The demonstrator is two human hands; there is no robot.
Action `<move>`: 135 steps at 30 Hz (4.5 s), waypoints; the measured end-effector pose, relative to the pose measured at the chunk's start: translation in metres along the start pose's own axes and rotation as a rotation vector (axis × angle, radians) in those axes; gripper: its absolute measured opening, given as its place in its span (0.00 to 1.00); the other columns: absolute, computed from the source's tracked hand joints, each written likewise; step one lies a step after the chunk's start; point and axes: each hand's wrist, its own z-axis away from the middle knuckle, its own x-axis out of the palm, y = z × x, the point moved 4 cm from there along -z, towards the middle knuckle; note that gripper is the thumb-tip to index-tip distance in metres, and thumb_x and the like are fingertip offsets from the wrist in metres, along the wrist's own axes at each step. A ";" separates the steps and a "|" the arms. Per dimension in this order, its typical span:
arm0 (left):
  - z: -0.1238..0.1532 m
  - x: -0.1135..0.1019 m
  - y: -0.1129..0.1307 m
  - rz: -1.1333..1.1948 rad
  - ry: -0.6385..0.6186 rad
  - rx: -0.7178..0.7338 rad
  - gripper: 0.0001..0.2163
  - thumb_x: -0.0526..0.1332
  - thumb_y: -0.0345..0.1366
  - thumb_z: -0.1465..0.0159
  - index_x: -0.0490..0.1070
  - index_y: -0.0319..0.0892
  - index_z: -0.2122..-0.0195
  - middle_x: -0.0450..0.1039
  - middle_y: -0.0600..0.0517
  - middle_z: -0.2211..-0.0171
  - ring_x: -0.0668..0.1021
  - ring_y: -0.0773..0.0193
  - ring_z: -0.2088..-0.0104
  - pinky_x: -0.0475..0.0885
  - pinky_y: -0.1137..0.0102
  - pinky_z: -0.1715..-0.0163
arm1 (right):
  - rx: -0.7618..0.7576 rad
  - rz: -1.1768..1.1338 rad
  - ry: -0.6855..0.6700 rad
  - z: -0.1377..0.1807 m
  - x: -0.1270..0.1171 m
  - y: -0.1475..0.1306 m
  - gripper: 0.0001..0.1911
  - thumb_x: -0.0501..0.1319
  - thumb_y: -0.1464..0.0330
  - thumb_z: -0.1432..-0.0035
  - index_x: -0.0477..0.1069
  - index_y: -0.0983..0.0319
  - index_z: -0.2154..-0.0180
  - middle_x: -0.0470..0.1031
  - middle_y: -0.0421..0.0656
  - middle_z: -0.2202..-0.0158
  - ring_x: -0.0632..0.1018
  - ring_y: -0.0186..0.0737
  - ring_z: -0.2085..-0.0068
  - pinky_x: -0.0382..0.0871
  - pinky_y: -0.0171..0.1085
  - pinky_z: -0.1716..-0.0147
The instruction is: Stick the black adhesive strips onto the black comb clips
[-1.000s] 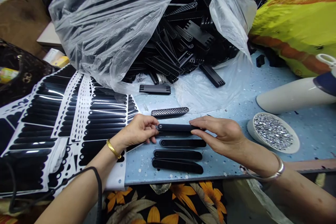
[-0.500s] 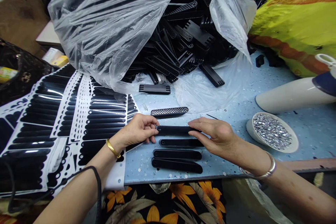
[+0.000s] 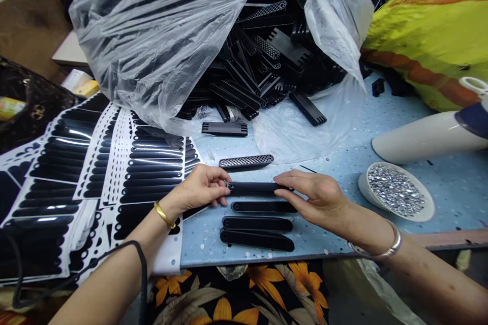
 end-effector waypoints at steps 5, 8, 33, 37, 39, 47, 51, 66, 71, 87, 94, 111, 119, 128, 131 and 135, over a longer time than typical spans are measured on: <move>0.000 0.000 0.002 0.007 -0.004 0.004 0.08 0.67 0.30 0.45 0.73 0.34 0.65 0.74 0.54 0.83 0.80 0.65 0.80 0.73 0.78 0.83 | 0.033 -0.019 0.026 0.001 -0.002 0.000 0.05 0.59 0.69 0.35 0.74 0.60 0.60 0.79 0.43 0.66 0.80 0.40 0.66 0.77 0.38 0.65; 0.001 0.000 0.002 0.006 -0.010 0.002 0.08 0.67 0.31 0.45 0.73 0.34 0.65 0.74 0.53 0.83 0.79 0.66 0.80 0.73 0.78 0.82 | 0.032 -0.009 -0.005 -0.001 -0.002 -0.002 0.06 0.58 0.69 0.35 0.74 0.60 0.61 0.79 0.44 0.66 0.80 0.40 0.67 0.77 0.38 0.65; 0.000 -0.001 0.000 -0.002 -0.018 0.008 0.08 0.67 0.31 0.45 0.73 0.34 0.65 0.75 0.52 0.83 0.78 0.66 0.82 0.72 0.78 0.83 | 0.052 0.034 -0.097 -0.005 0.001 -0.007 0.07 0.56 0.71 0.36 0.73 0.61 0.64 0.79 0.46 0.66 0.80 0.43 0.66 0.77 0.41 0.67; 0.000 0.000 0.000 0.004 -0.020 0.016 0.09 0.68 0.32 0.46 0.73 0.35 0.65 0.74 0.53 0.83 0.79 0.66 0.81 0.72 0.78 0.83 | 0.060 0.033 -0.095 -0.004 0.003 -0.006 0.07 0.57 0.71 0.36 0.73 0.61 0.64 0.79 0.45 0.66 0.80 0.43 0.66 0.77 0.41 0.65; 0.000 0.000 -0.001 0.002 -0.020 0.029 0.09 0.68 0.34 0.45 0.73 0.35 0.66 0.74 0.53 0.83 0.79 0.65 0.81 0.71 0.79 0.84 | 0.064 0.034 -0.102 -0.004 0.003 -0.006 0.07 0.57 0.71 0.36 0.74 0.61 0.63 0.79 0.45 0.66 0.80 0.42 0.66 0.77 0.41 0.64; -0.002 -0.001 -0.002 -0.028 0.036 0.021 0.09 0.66 0.36 0.43 0.73 0.35 0.68 0.71 0.54 0.80 0.81 0.63 0.79 0.71 0.79 0.85 | 0.032 0.041 -0.068 -0.005 0.004 -0.006 0.07 0.56 0.72 0.36 0.73 0.61 0.65 0.78 0.45 0.67 0.80 0.42 0.67 0.77 0.40 0.66; -0.003 0.001 -0.001 -0.020 0.077 -0.006 0.07 0.66 0.34 0.44 0.73 0.36 0.69 0.71 0.55 0.81 0.80 0.65 0.81 0.69 0.80 0.86 | 0.029 0.027 -0.061 -0.004 0.005 -0.006 0.08 0.56 0.72 0.36 0.73 0.61 0.64 0.78 0.45 0.67 0.79 0.42 0.67 0.76 0.40 0.67; 0.001 0.007 0.005 -0.105 0.169 -0.002 0.08 0.66 0.33 0.45 0.76 0.35 0.66 0.68 0.58 0.84 0.73 0.71 0.87 0.63 0.81 0.89 | 0.001 0.041 -0.060 -0.003 0.005 -0.007 0.09 0.54 0.73 0.36 0.73 0.62 0.64 0.78 0.46 0.68 0.78 0.41 0.68 0.75 0.39 0.68; 0.001 0.009 0.009 -0.138 0.239 0.018 0.06 0.64 0.33 0.43 0.75 0.36 0.75 0.64 0.59 0.88 0.70 0.72 0.89 0.60 0.80 0.89 | 0.039 0.002 -0.073 0.000 0.008 -0.003 0.09 0.55 0.71 0.35 0.73 0.62 0.65 0.78 0.46 0.67 0.78 0.41 0.67 0.75 0.39 0.67; 0.001 0.008 0.004 -0.178 0.230 0.015 0.11 0.62 0.40 0.44 0.75 0.37 0.74 0.65 0.56 0.89 0.68 0.71 0.88 0.60 0.79 0.87 | 0.067 -0.193 -0.019 0.008 0.008 0.011 0.09 0.60 0.67 0.35 0.78 0.61 0.58 0.81 0.44 0.64 0.81 0.40 0.63 0.78 0.38 0.61; 0.001 0.007 0.005 -0.188 0.235 0.023 0.12 0.63 0.43 0.46 0.75 0.37 0.75 0.65 0.56 0.90 0.68 0.71 0.88 0.61 0.78 0.87 | 0.024 -0.109 0.046 0.017 0.013 0.006 0.12 0.57 0.67 0.33 0.77 0.61 0.53 0.81 0.47 0.60 0.81 0.41 0.58 0.79 0.39 0.56; 0.002 0.008 0.009 -0.172 0.242 0.035 0.12 0.65 0.43 0.49 0.75 0.37 0.76 0.66 0.55 0.90 0.69 0.71 0.89 0.63 0.78 0.88 | 0.117 -0.256 0.066 0.022 0.012 0.016 0.13 0.60 0.69 0.36 0.77 0.57 0.51 0.82 0.44 0.59 0.82 0.40 0.57 0.79 0.38 0.56; 0.001 0.008 0.009 -0.172 0.232 0.036 0.13 0.64 0.43 0.49 0.76 0.37 0.76 0.66 0.55 0.90 0.69 0.70 0.89 0.62 0.78 0.88 | 0.138 -0.251 0.109 0.026 0.014 0.018 0.12 0.61 0.68 0.36 0.78 0.58 0.52 0.83 0.43 0.59 0.82 0.40 0.58 0.79 0.37 0.57; 0.001 0.008 0.008 -0.162 0.232 0.037 0.12 0.65 0.43 0.49 0.75 0.37 0.76 0.66 0.56 0.90 0.69 0.71 0.89 0.61 0.78 0.88 | 0.287 -0.176 0.258 0.032 0.000 0.022 0.08 0.64 0.67 0.41 0.80 0.59 0.60 0.83 0.44 0.63 0.83 0.42 0.64 0.79 0.38 0.63; 0.001 0.008 0.008 -0.151 0.224 0.035 0.12 0.65 0.44 0.49 0.75 0.38 0.76 0.66 0.56 0.91 0.68 0.71 0.89 0.61 0.78 0.88 | 0.420 -0.164 0.363 0.043 -0.005 0.027 0.07 0.63 0.67 0.40 0.80 0.60 0.64 0.83 0.44 0.67 0.82 0.42 0.67 0.78 0.39 0.68; 0.001 0.008 0.007 -0.145 0.228 0.042 0.12 0.65 0.44 0.49 0.75 0.37 0.76 0.65 0.57 0.91 0.68 0.71 0.89 0.60 0.79 0.88 | 0.504 -0.168 0.380 0.051 0.001 0.024 0.08 0.62 0.65 0.41 0.79 0.61 0.66 0.79 0.41 0.77 0.79 0.39 0.76 0.74 0.36 0.75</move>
